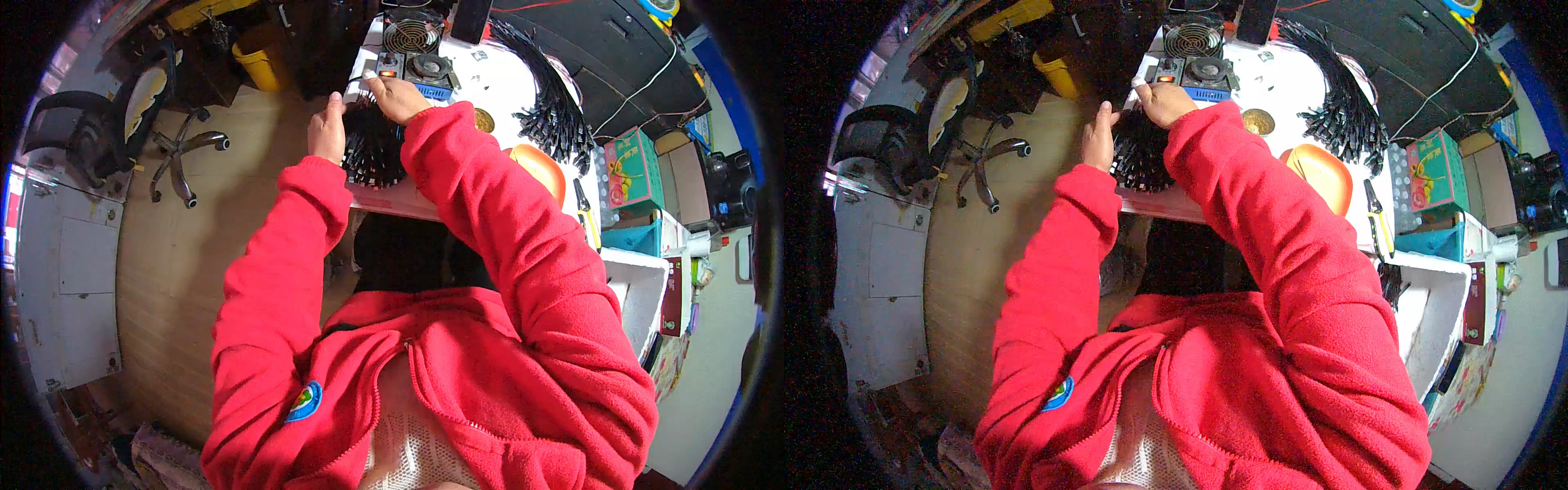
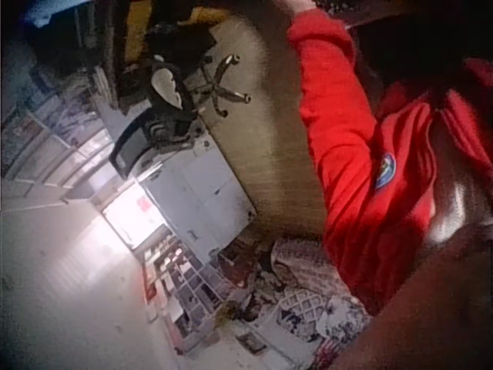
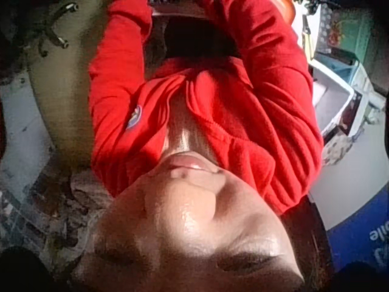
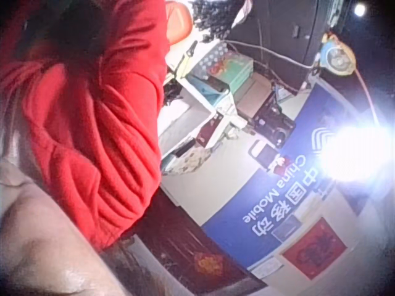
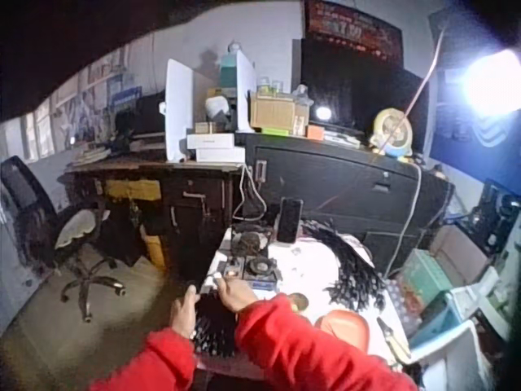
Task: The person repeatedly picks up small black electronic components, attaches a white connector to each, and places them into colored trays on the table. The person also gathers bundles of black wires from a plastic bag and arranges them on the table.
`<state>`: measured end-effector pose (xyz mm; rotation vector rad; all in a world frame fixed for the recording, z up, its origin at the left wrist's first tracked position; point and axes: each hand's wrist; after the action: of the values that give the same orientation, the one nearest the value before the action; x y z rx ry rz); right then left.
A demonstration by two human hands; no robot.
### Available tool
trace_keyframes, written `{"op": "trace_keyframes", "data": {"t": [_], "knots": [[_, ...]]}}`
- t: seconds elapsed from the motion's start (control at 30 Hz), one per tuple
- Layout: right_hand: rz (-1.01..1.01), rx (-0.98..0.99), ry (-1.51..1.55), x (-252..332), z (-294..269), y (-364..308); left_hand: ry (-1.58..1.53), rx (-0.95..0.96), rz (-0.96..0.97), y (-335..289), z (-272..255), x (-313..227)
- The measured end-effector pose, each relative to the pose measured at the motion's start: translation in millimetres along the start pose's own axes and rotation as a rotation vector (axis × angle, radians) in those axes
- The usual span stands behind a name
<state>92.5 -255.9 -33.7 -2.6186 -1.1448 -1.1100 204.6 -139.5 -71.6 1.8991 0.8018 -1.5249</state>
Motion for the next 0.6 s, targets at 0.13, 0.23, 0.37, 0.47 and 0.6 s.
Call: {"op": "trace_keyframes", "data": {"t": [0.13,0.23,0.37,0.47,0.6], "knots": [[-0.068,-0.034,0.059,14,-14,-7,-0.006,0.044,-0.011,-2,-3,-10],[-0.136,-0.135,0.198,28,-36,-20,-0.322,0.264,-0.201,5,-15,-13],[-0.202,0.004,0.11,41,-66,-65,-0.48,0.373,-0.257,4,-27,-8],[-0.11,0.078,0.114,50,-58,-111,-0.424,0.377,-0.112,-3,-26,-5],[-0.137,0.164,0.125,53,-45,-137,-0.363,0.357,-0.068,-15,-23,-8]]}}
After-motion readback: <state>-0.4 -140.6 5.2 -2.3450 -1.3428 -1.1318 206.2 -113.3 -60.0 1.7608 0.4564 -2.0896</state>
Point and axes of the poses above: each hand's wrist, its own y-axis towards the middle knuckle, its own z-axis out of the palm, x = y × z, and after that the axes turned 3 degrees about -x, right-handed
